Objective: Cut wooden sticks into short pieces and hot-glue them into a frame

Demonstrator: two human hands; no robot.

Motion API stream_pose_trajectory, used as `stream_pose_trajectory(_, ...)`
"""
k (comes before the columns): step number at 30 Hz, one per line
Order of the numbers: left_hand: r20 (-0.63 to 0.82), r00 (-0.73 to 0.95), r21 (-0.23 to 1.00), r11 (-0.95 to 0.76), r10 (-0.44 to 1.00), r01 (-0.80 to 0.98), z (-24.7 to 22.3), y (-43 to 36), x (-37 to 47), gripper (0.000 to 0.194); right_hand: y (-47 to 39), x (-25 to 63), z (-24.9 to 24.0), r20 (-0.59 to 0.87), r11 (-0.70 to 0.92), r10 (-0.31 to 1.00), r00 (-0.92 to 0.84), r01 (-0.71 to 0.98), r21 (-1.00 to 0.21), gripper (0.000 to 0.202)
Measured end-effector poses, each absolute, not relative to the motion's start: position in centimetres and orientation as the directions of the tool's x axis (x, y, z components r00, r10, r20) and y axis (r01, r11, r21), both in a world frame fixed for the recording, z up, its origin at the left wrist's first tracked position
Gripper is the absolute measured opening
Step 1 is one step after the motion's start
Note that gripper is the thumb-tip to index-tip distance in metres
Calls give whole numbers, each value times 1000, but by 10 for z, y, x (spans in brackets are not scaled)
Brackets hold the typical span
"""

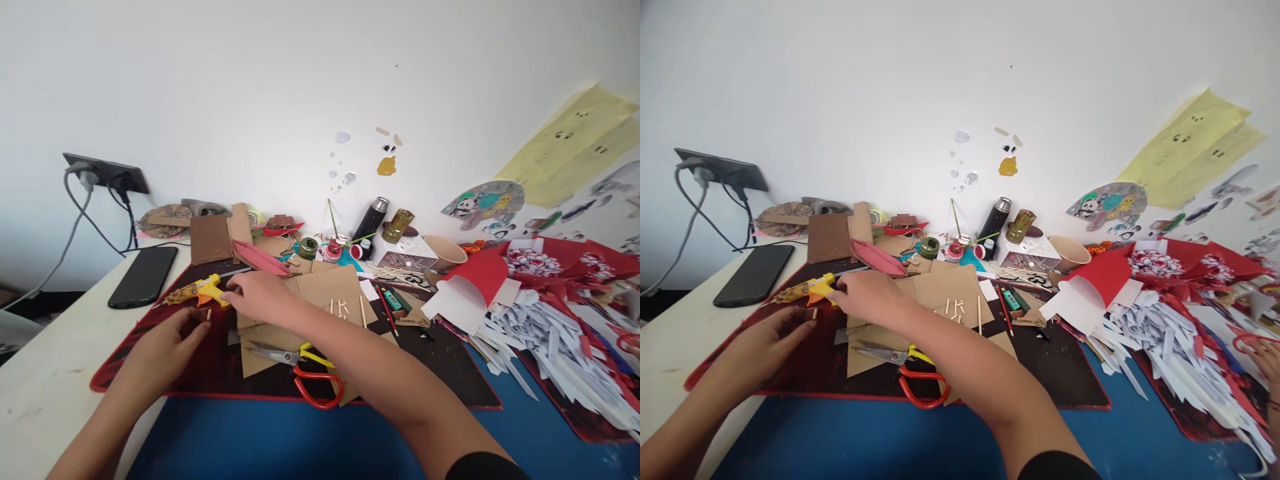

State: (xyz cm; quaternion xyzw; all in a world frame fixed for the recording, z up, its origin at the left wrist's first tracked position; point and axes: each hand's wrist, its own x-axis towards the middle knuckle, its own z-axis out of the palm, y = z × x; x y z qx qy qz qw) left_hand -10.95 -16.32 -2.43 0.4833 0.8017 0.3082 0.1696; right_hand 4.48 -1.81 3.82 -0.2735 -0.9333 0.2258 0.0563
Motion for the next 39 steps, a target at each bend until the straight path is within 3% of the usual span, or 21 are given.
stream_pose_trajectory(5,3,-437,748,288,899,597,-35,-155,-106,50,-12,8,27,-84,770,548,-832,541,-338,41)
stream_pose_trajectory(13,-29,-429,897,213,903,388,-39,-156,-93,54,5,-7,7,-131,691,585,-800,576,-436,36)
stream_pose_trajectory(19,-45,-474,966,159,879,203,-43,-157,-79,64,11,0,-7,-84,490,654,-752,505,-711,24)
stream_pose_trajectory(24,-14,-525,981,114,851,157,-32,-152,-67,60,21,4,-17,-100,244,678,-728,351,-904,25)
stream_pose_trajectory(31,-9,-518,979,113,855,168,-13,-151,-60,48,29,10,-14,-182,-43,610,-771,197,-979,35)
stream_pose_trajectory(34,-33,-543,958,181,839,221,-12,-161,-67,60,26,13,-11,-166,37,607,-777,237,-971,36)
stream_pose_trajectory(36,-32,-602,912,270,798,309,-19,-171,-75,66,22,13,-8,-128,155,605,-786,273,-949,35)
stream_pose_trajectory(39,-59,-551,806,365,832,465,-40,-184,-86,67,14,12,-2,-49,353,601,-798,319,-880,29)
